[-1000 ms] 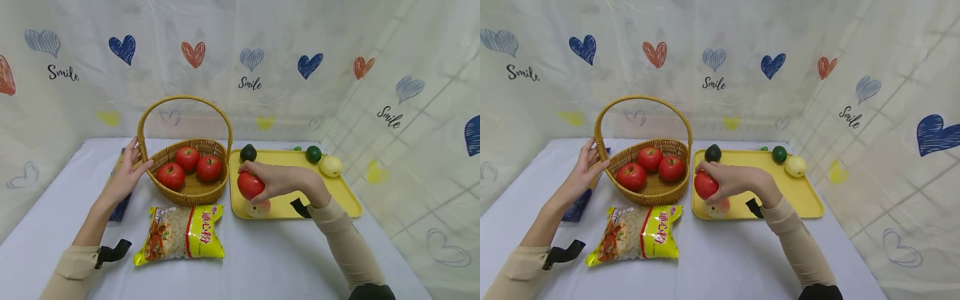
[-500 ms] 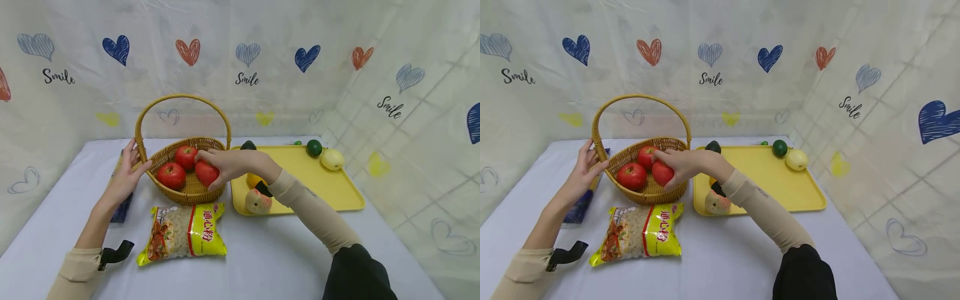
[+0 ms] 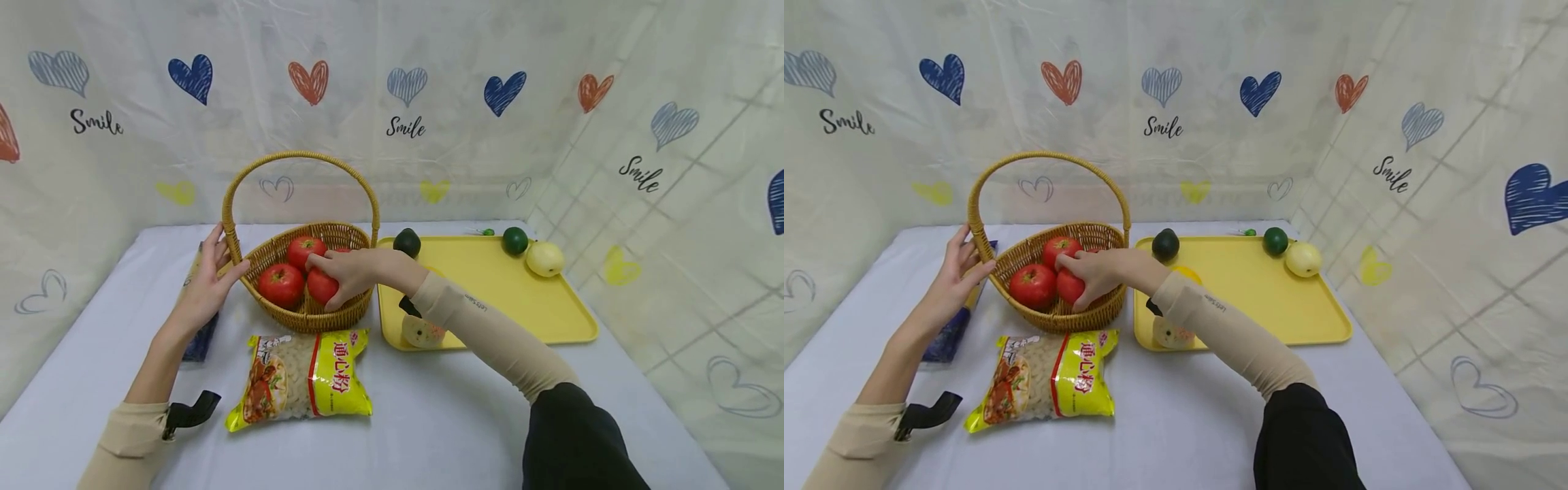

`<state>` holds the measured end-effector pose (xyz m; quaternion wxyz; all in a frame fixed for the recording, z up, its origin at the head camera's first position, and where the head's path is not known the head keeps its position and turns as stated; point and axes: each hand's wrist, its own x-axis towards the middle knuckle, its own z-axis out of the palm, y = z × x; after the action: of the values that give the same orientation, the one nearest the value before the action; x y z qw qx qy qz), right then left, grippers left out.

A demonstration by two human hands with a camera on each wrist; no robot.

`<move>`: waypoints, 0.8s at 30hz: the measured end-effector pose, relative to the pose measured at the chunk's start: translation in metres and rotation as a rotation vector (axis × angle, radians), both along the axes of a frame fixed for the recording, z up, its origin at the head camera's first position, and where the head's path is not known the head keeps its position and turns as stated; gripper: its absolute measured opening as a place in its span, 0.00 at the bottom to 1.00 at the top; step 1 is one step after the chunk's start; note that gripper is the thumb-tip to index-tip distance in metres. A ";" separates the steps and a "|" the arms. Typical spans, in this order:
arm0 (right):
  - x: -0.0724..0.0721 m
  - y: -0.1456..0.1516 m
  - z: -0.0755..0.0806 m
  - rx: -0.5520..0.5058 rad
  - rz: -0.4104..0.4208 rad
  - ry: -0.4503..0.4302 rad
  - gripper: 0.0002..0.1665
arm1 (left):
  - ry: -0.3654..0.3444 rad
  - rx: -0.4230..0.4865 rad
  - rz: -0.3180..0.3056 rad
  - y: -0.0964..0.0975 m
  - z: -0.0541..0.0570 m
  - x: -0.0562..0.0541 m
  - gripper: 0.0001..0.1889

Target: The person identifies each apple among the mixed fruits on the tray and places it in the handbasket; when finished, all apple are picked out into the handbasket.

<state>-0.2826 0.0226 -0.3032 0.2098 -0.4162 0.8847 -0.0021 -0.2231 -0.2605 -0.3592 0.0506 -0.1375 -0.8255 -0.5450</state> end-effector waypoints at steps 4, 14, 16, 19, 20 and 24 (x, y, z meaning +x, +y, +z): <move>0.000 -0.009 -0.007 0.072 0.010 0.064 0.45 | 0.005 0.002 0.002 -0.001 -0.001 0.000 0.48; -0.001 -0.014 -0.026 0.176 -0.007 0.040 0.45 | 0.003 0.008 -0.002 0.001 -0.003 0.002 0.47; -0.001 -0.012 -0.026 0.176 -0.018 0.022 0.46 | 0.007 0.004 -0.001 0.000 -0.002 0.002 0.47; 0.000 -0.007 -0.024 0.158 -0.020 0.003 0.46 | 0.010 0.001 -0.001 0.000 -0.001 -0.001 0.48; 0.001 -0.006 -0.023 0.149 -0.017 -0.002 0.46 | 0.009 0.001 0.000 -0.001 0.000 -0.001 0.48; 0.003 0.001 -0.020 0.117 -0.010 -0.015 0.46 | 0.000 0.006 -0.004 -0.001 -0.001 0.000 0.47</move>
<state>-0.2791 0.0236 -0.3230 0.2403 -0.3990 0.8837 0.0453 -0.2231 -0.2612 -0.3601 0.0498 -0.1389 -0.8235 -0.5478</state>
